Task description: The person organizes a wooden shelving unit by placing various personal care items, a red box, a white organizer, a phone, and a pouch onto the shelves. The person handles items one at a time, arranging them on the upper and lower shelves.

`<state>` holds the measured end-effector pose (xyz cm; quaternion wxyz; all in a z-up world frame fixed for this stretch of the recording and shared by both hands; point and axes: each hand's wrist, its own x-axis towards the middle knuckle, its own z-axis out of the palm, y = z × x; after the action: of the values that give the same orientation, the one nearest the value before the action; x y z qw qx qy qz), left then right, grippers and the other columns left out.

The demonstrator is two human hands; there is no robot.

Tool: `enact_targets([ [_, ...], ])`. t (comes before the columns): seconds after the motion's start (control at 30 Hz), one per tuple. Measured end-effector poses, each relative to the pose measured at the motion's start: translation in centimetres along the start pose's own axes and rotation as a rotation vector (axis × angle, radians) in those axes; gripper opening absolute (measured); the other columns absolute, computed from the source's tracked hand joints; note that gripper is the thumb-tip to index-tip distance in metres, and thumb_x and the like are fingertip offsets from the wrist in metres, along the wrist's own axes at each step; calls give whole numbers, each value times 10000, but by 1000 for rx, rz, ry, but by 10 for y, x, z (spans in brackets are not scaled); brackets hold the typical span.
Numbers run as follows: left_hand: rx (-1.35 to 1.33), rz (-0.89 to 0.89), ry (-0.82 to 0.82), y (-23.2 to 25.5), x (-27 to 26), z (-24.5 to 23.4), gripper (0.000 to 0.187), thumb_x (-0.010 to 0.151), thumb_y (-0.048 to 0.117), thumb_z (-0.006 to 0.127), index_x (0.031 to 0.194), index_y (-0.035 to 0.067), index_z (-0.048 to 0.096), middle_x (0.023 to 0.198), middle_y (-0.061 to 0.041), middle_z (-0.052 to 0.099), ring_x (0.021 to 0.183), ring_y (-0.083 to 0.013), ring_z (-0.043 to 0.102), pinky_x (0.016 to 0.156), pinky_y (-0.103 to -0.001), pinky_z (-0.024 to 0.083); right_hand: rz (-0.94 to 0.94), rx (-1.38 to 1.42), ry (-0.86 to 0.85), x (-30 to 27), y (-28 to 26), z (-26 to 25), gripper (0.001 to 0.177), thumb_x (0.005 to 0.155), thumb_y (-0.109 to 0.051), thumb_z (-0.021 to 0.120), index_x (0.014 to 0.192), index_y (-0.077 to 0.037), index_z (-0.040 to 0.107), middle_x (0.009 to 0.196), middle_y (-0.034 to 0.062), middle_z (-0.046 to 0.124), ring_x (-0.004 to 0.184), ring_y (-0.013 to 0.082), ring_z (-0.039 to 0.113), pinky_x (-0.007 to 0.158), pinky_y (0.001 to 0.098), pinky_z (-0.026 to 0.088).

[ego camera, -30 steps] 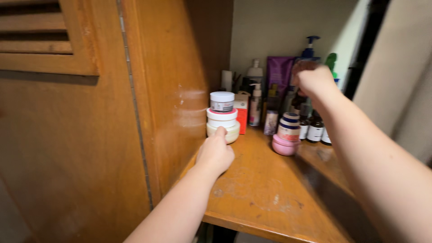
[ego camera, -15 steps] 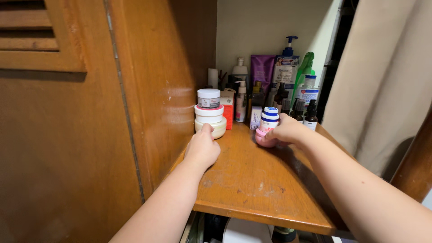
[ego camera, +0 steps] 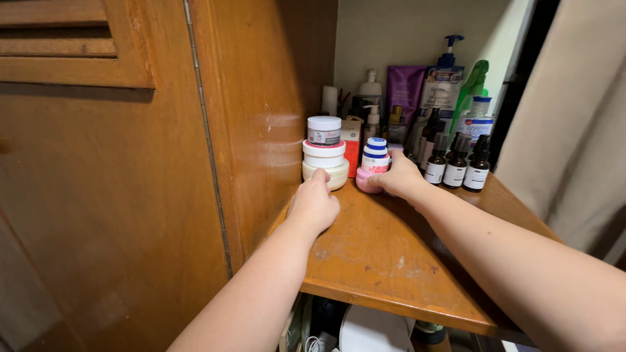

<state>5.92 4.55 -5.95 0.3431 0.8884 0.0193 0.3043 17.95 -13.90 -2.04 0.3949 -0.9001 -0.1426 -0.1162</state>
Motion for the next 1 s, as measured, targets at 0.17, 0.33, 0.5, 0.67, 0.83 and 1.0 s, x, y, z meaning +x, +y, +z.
enact_targets([
  [0.17, 9, -41, -36, 8, -3, -6, 464, 826, 80, 633, 1284, 50, 567, 1131, -179, 711, 1098, -347, 667, 931, -458, 533, -72, -145, 123, 15, 4, 19, 911, 611, -491, 931, 1270, -11, 525, 1161, 193, 710, 1051, 300, 715, 880, 387, 574],
  [0.33, 33, -53, -57, 13, -4, -11, 489, 828, 100, 647, 1304, 51, 548, 1192, -218, 683, 1127, -373, 653, 944, -470, 527, -38, -193, 210, 13, -4, 32, 957, 584, -518, 940, 1262, 6, 515, 1176, 218, 697, 1098, 342, 690, 922, 420, 557],
  [0.5, 42, -84, -83, 17, -5, -14, 517, 830, 114, 661, 1327, 63, 526, 1234, -224, 660, 1165, -376, 630, 959, -471, 519, 62, -202, 259, 11, -12, 34, 999, 599, -487, 954, 1309, 27, 475, 1241, 235, 655, 1154, 364, 659, 962, 443, 544],
  [0.67, 47, -100, -110, 19, -6, -17, 527, 836, 121, 662, 1336, 62, 507, 1242, -218, 658, 1172, -370, 629, 959, -471, 521, 103, -191, 271, 10, -17, 37, 1032, 615, -450, 961, 1352, 1, 397, 1344, 246, 531, 1209, 390, 590, 979, 455, 520],
  [0.83, 56, -108, -126, 19, -6, -18, 536, 840, 130, 662, 1345, 63, 496, 1240, -222, 661, 1178, -372, 627, 961, -472, 521, 130, -158, 277, 12, -16, 40, 1033, 626, -421, 956, 1359, -1, 362, 1346, 253, 510, 1202, 398, 585, 977, 453, 519],
  [1.0, 35, -103, -119, 19, -6, -17, 572, 833, 132, 674, 1367, 56, 485, 1255, -228, 652, 1183, -374, 626, 966, -472, 519, 86, -101, 297, 18, -2, 44, 975, 644, -453, 939, 1313, 24, 415, 1272, 241, 605, 1183, 379, 629, 985, 449, 528],
])
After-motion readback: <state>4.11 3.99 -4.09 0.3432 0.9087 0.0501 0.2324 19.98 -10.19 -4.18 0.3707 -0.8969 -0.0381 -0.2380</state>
